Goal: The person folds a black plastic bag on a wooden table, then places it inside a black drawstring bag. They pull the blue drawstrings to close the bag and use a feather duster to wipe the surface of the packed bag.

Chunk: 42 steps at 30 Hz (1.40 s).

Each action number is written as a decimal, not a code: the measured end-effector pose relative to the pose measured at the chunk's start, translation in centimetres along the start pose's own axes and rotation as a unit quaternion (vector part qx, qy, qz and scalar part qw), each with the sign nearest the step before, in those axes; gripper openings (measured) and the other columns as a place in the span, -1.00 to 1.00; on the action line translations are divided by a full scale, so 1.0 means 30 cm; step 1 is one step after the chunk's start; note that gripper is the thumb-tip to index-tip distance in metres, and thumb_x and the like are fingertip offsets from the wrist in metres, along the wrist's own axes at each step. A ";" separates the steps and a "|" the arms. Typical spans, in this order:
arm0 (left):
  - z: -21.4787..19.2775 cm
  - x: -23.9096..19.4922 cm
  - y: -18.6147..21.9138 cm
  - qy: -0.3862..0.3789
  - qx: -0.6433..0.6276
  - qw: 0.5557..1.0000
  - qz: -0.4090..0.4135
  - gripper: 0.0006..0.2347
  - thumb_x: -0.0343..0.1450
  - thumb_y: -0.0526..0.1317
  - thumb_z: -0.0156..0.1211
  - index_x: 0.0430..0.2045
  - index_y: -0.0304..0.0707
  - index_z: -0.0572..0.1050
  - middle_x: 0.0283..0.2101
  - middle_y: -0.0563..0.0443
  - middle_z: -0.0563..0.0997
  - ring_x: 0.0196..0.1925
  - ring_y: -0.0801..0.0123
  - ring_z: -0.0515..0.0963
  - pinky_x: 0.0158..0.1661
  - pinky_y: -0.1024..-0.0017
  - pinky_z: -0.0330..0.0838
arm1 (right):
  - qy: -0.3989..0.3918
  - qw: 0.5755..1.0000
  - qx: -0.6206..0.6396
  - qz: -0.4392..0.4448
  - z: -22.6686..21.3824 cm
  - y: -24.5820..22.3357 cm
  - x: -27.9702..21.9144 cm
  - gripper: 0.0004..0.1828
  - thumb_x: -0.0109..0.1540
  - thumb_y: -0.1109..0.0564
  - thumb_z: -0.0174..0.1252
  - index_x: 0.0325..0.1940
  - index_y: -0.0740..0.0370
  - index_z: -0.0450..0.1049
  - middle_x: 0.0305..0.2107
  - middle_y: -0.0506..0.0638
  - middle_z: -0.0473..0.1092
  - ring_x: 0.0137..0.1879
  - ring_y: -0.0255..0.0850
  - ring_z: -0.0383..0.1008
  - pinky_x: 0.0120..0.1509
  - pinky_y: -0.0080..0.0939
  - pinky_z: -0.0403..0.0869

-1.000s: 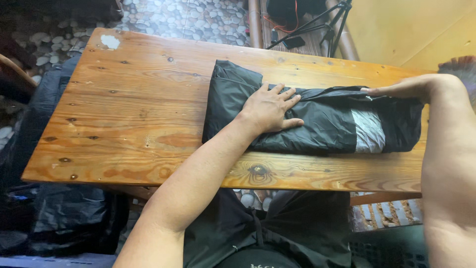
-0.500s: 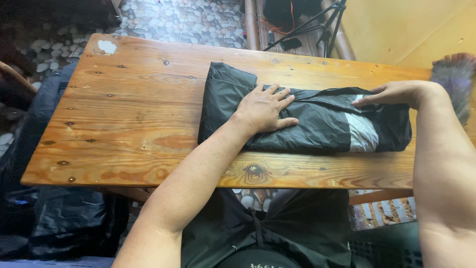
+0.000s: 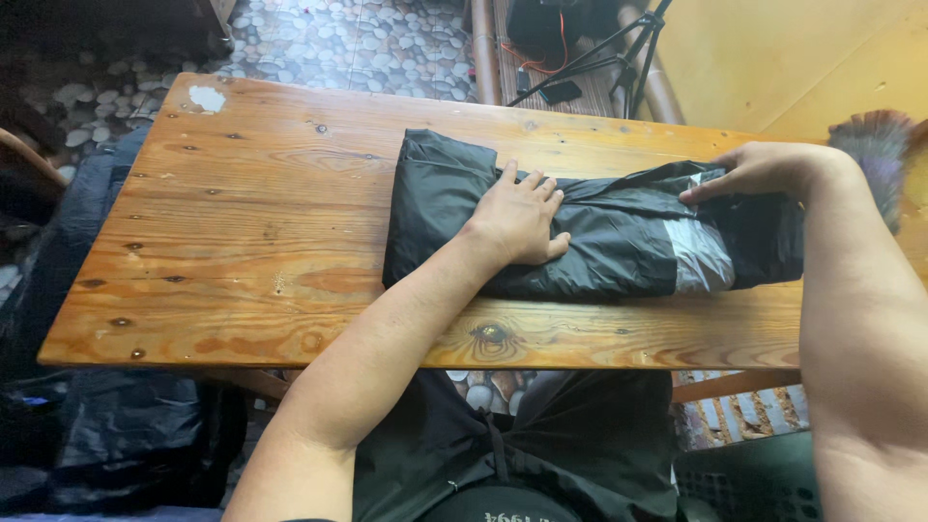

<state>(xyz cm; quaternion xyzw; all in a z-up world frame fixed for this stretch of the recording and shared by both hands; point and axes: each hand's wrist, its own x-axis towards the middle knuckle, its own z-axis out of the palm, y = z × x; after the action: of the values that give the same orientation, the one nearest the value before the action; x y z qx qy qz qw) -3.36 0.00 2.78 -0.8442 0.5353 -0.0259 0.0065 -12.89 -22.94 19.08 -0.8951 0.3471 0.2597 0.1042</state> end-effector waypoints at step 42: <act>-0.051 -0.094 0.092 -0.024 -0.134 0.991 -0.009 -0.13 0.45 0.37 -0.57 0.43 -0.52 -0.02 0.54 -0.46 -0.06 0.61 -0.08 -0.12 0.49 -0.12 -0.41 | 0.153 0.944 -0.289 0.044 -0.225 -0.333 -0.091 -0.13 0.04 -0.35 0.30 0.32 0.15 0.41 0.24 0.07 0.44 0.29 0.16 0.49 0.26 0.12 0.41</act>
<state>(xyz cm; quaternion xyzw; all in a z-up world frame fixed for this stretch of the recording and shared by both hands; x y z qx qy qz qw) -7.11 1.40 4.11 -0.8427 0.5259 0.0661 -0.0946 -5.19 -16.50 26.28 -0.8997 0.3078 0.2134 -0.2243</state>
